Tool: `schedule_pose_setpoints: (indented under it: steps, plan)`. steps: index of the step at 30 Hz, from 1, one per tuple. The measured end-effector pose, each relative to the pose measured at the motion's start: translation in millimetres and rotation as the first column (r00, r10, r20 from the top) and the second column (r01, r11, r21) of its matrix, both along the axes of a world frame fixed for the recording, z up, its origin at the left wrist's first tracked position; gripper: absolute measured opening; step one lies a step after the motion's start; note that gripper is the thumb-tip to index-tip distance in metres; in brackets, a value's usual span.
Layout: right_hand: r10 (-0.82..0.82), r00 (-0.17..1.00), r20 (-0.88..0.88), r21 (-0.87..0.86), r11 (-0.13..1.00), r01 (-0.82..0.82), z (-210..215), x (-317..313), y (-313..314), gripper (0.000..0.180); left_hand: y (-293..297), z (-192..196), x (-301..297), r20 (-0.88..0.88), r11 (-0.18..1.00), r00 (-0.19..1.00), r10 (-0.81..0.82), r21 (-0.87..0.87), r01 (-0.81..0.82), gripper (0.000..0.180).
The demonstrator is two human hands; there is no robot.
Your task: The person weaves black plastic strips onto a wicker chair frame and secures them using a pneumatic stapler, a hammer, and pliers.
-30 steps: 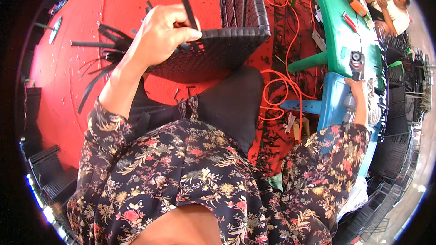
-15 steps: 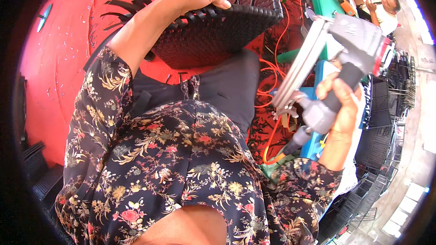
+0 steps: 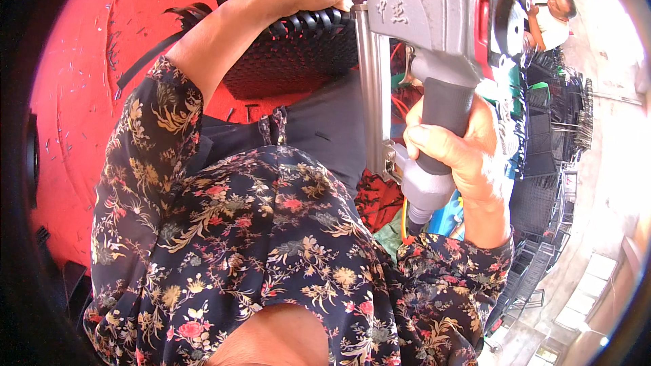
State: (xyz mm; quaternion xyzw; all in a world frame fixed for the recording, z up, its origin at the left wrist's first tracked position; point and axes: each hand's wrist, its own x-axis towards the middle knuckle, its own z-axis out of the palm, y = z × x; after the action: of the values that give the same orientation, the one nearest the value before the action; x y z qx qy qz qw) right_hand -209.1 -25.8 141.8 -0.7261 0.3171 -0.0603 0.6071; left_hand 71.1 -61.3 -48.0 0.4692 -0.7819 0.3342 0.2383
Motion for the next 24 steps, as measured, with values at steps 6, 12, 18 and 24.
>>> schedule_pose_setpoints:
  steps: [6, 12, 18, 24]
  plan:
    - [0.020, 0.999, -0.038, 0.011, 1.000, -0.020, -4, 0, -5, 0.033, -1, 1, -12, -0.024, 0.990, 0.997, 0.073, 0.126, -0.070, 0.023]
    - [0.064, 0.996, -0.063, -0.025, 0.998, -0.066, -5, 2, -10, 0.022, 1, 9, -25, -0.189, 0.960, 0.968, 0.163, 0.259, -0.111, 0.024]
    - [0.061, 0.997, -0.050, 0.071, 0.996, -0.058, 1, -18, -35, 0.040, -6, 25, -39, -0.086, 0.922, 0.974, 0.208, 0.350, -0.166, 0.025]
    - [0.082, 0.987, -0.135, 0.093, 0.993, -0.070, 10, -14, -47, 0.035, -12, 21, -40, -0.140, 0.981, 0.980, 0.139, 0.157, -0.116, 0.019]
